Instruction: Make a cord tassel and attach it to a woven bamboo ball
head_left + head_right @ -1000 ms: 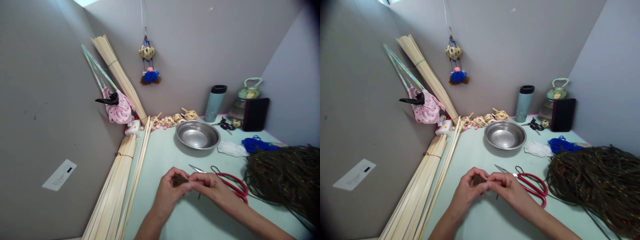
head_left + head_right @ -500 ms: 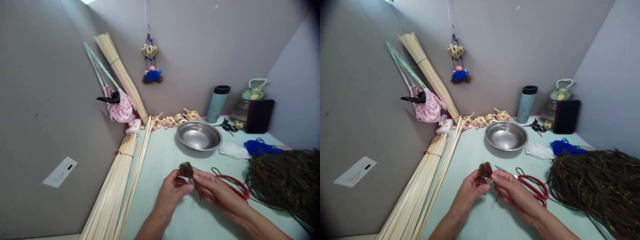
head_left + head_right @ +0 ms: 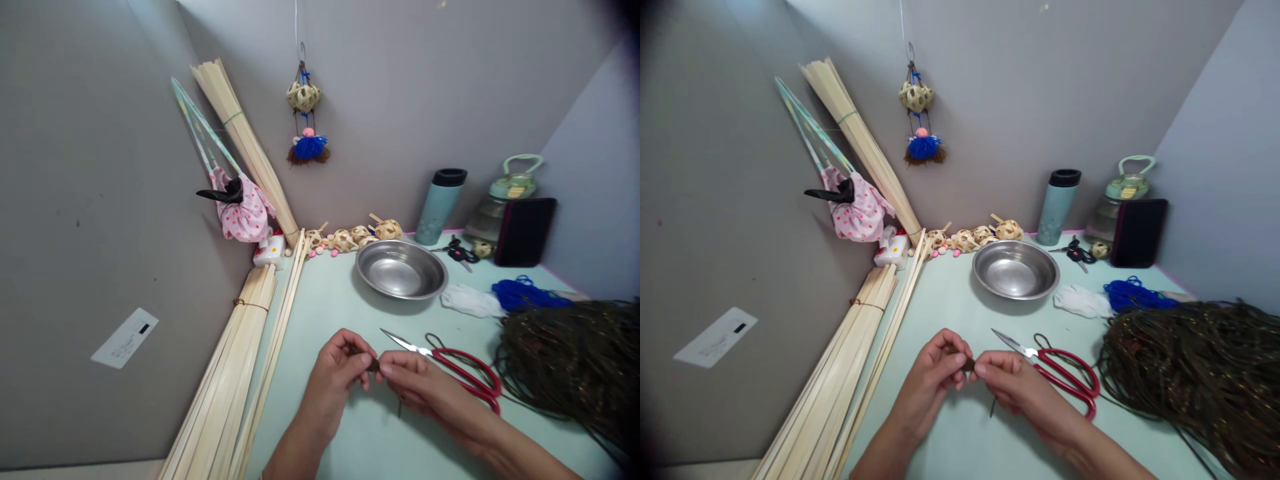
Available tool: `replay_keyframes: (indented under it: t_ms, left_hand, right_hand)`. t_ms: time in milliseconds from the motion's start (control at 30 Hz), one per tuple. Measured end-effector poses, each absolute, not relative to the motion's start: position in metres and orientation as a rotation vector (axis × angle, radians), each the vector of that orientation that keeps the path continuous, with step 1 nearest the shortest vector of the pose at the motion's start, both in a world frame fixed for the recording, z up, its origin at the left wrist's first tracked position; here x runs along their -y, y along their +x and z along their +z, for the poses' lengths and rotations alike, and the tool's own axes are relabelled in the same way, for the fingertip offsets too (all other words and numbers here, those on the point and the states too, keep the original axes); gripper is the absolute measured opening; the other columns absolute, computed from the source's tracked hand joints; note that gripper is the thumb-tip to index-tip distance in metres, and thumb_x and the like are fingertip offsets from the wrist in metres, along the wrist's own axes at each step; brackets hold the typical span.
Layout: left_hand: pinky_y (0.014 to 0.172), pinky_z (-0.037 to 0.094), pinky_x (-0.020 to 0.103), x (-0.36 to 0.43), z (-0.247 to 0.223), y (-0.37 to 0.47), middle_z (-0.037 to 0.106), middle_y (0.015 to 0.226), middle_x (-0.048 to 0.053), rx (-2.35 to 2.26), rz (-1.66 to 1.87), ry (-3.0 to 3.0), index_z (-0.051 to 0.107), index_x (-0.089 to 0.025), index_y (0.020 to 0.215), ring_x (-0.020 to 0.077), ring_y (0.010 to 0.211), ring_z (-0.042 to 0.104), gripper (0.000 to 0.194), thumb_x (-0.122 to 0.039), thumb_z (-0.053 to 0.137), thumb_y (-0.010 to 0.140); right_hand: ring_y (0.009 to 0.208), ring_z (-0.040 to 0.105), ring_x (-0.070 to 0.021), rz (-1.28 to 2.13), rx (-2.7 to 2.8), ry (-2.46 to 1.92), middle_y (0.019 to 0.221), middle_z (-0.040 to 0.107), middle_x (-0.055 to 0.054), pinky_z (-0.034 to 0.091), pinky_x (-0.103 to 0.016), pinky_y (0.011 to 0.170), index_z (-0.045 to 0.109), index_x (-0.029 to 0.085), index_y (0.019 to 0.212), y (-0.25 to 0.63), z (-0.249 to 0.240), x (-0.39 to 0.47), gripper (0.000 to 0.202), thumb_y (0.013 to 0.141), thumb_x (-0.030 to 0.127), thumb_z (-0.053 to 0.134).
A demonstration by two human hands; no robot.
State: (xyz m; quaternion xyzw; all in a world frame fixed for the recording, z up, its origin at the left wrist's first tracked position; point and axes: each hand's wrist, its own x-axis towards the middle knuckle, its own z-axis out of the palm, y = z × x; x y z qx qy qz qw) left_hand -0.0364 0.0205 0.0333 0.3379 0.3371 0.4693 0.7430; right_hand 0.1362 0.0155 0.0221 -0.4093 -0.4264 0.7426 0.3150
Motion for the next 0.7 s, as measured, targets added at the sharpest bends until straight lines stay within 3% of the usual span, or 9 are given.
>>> replay_keyframes:
  t_ms: [67, 167, 400, 533, 600, 700]
  left_hand:
    - [0.061, 0.043, 0.022, -0.021, 0.033, -0.037, 0.063, 0.086, 0.001, -0.727, 1.069, 0.692, 0.061, -0.016, 0.085, 0.0068, 0.060, 0.055, 0.024, -0.029, 0.079, 0.075]
    - [0.073, 0.047, 0.023, -0.023, 0.029, -0.037, 0.066, 0.098, 0.005, -0.740, 1.147, 0.643, 0.063, -0.017, 0.096, 0.0100, 0.076, 0.060, 0.027, -0.030, 0.078, 0.079]
    - [0.099, 0.042, 0.033, -0.020, 0.023, -0.033, 0.067, 0.121, 0.010, -0.682, 0.999, 0.812, 0.067, -0.018, 0.114, 0.0232, 0.113, 0.060, 0.050, -0.024, 0.086, 0.068]
    - [0.100, 0.041, 0.036, -0.016, 0.026, -0.031, 0.067, 0.125, 0.011, -0.606, 0.867, 0.896, 0.065, -0.020, 0.123, 0.0274, 0.120, 0.057, 0.062, -0.026, 0.088, 0.065]
    - [0.099, 0.041, 0.035, -0.015, 0.028, -0.032, 0.068, 0.120, 0.011, -0.643, 0.878, 0.922, 0.067, -0.018, 0.120, 0.0262, 0.115, 0.059, 0.058, -0.029, 0.087, 0.067]
    - [0.097, 0.041, 0.032, -0.016, 0.030, -0.034, 0.068, 0.115, 0.009, -0.702, 0.962, 0.977, 0.071, -0.017, 0.103, 0.0226, 0.106, 0.060, 0.037, -0.032, 0.084, 0.072]
  right_hand:
    - [0.047, 0.012, -0.0063, 1.984, 1.076, -1.058, 0.051, 0.024, 0.011, 0.010, -0.023, 0.045, 0.065, 0.016, 0.080, 0.137, 0.021, -0.016, 0.038, 0.084, 0.054, 0.071]
    - [0.048, 0.008, -0.0062, 2.002, 0.938, -0.987, 0.051, 0.021, 0.011, 0.009, -0.021, 0.045, 0.066, 0.016, 0.081, 0.139, 0.020, -0.017, 0.035, 0.086, 0.050, 0.072]
    - [0.047, 0.010, -0.0053, 2.023, 0.744, -0.835, 0.050, 0.024, 0.011, 0.012, -0.019, 0.044, 0.068, 0.015, 0.081, 0.137, 0.020, -0.017, 0.031, 0.086, 0.045, 0.074]
    - [0.046, 0.010, -0.0052, 2.049, 0.796, -0.844, 0.046, 0.025, 0.011, 0.014, -0.019, 0.044, 0.067, 0.015, 0.081, 0.137, 0.019, -0.014, 0.028, 0.088, 0.042, 0.073]
    - [0.046, 0.009, -0.0052, 2.088, 0.833, -0.860, 0.046, 0.025, 0.012, 0.013, -0.019, 0.044, 0.065, 0.016, 0.082, 0.137, 0.020, -0.014, 0.027, 0.087, 0.041, 0.074]
    - [0.046, 0.009, -0.0051, 2.105, 0.880, -0.886, 0.048, 0.024, 0.012, 0.011, -0.020, 0.044, 0.063, 0.017, 0.083, 0.138, 0.021, -0.013, 0.029, 0.084, 0.044, 0.076]
